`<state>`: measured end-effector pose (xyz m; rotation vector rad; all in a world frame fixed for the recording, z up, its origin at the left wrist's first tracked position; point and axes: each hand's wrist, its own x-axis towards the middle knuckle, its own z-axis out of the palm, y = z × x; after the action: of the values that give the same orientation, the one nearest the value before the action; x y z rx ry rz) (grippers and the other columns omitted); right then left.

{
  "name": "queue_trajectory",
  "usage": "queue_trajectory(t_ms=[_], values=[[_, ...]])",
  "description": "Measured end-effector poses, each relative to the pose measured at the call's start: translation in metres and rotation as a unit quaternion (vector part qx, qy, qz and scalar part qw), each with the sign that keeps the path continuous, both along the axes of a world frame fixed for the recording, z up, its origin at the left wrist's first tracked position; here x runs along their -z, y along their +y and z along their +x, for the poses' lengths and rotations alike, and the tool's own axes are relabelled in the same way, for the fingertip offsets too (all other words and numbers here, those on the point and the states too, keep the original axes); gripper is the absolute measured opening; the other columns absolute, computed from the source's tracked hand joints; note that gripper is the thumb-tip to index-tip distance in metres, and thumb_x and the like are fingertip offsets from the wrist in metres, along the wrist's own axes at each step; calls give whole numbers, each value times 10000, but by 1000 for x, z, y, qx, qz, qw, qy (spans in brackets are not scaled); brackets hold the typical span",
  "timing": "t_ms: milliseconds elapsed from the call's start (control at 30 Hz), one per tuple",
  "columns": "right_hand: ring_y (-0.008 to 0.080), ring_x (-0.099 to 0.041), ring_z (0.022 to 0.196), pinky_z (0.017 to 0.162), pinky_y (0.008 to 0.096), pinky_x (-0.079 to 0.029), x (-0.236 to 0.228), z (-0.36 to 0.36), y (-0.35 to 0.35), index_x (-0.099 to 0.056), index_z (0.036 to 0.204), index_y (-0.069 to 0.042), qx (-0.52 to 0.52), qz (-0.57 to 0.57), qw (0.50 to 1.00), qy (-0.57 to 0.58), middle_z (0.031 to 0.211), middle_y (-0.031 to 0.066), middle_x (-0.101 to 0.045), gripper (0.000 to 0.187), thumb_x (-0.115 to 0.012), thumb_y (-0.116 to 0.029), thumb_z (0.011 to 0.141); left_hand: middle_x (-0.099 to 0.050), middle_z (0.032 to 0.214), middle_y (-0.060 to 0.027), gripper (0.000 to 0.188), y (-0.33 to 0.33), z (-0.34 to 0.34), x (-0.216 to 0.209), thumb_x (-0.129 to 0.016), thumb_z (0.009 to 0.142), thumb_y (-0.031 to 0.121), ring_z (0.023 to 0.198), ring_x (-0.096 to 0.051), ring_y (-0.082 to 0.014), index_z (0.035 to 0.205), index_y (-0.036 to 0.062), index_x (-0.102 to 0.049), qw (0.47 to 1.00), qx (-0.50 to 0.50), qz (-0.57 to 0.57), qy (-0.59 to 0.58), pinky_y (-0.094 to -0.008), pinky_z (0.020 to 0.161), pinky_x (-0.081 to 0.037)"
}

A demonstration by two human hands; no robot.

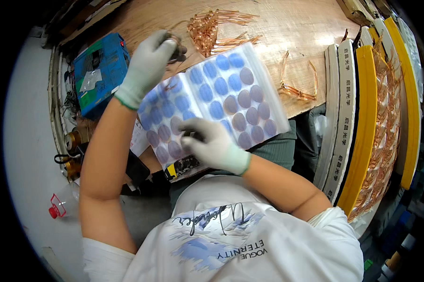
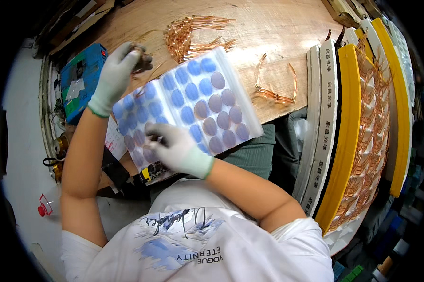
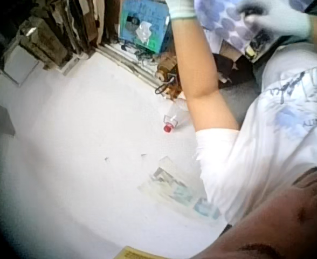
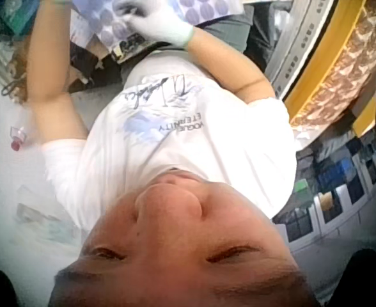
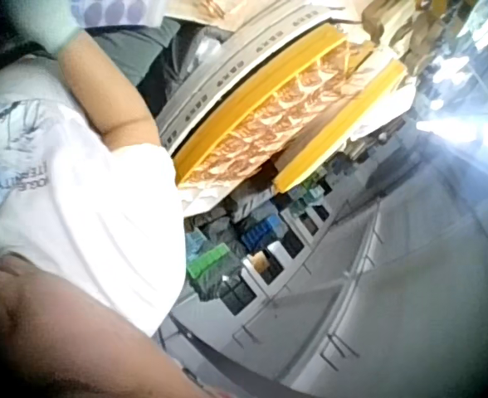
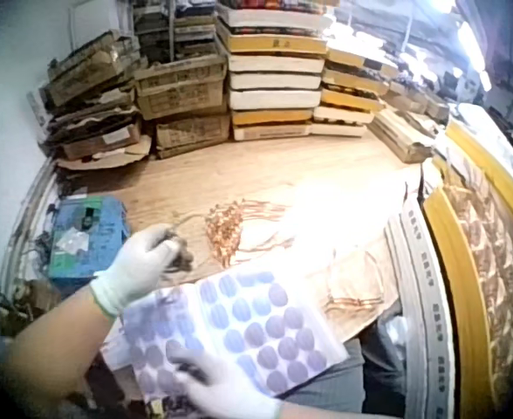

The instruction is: The person repeatedly picks up copper wire loops, bends and twists them by hand, and places the finished pieces into a yellow tray. The workspace includes a blue silicone mold, loose copper wire, and various tools on a cluttered table.

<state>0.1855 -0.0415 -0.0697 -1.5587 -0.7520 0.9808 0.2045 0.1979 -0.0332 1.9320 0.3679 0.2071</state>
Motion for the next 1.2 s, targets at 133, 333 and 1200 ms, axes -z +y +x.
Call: queue_trajectory(t_ms=[133,333,1200], values=[[164,-659,823,743,306,-544,-9,16,-49,-572,1225,79,187,89,926,315,994,113,-685,348,-664,-52,916,-621,1250,-192,294,-39,-54,-33,-450,1030,154,995,-698,-258,1306,56,-478,938,-87,-328,-65,-440,886,-588],[166,-675,887,790,309,-561,-32,11,-79,-590,1263,52,171,183,927,278,1014,107,-701,376,-718,-24,919,-483,1426,-249,752,-117,-118,-62,-494,969,57,1096,-668,-318,1613,106,-109,928,-44,-367,-48,-464,919,-576],[267,-652,712,672,349,-526,-96,-38,-84,-710,971,31,-124,138,971,-152,840,149,-673,148,-704,-106,913,-727,797,-91,230,-190,-247,-49,-572,1024,130,694,-694,-127,1154,-38,-661,997,-23,-1,-74,-265,658,-547]])
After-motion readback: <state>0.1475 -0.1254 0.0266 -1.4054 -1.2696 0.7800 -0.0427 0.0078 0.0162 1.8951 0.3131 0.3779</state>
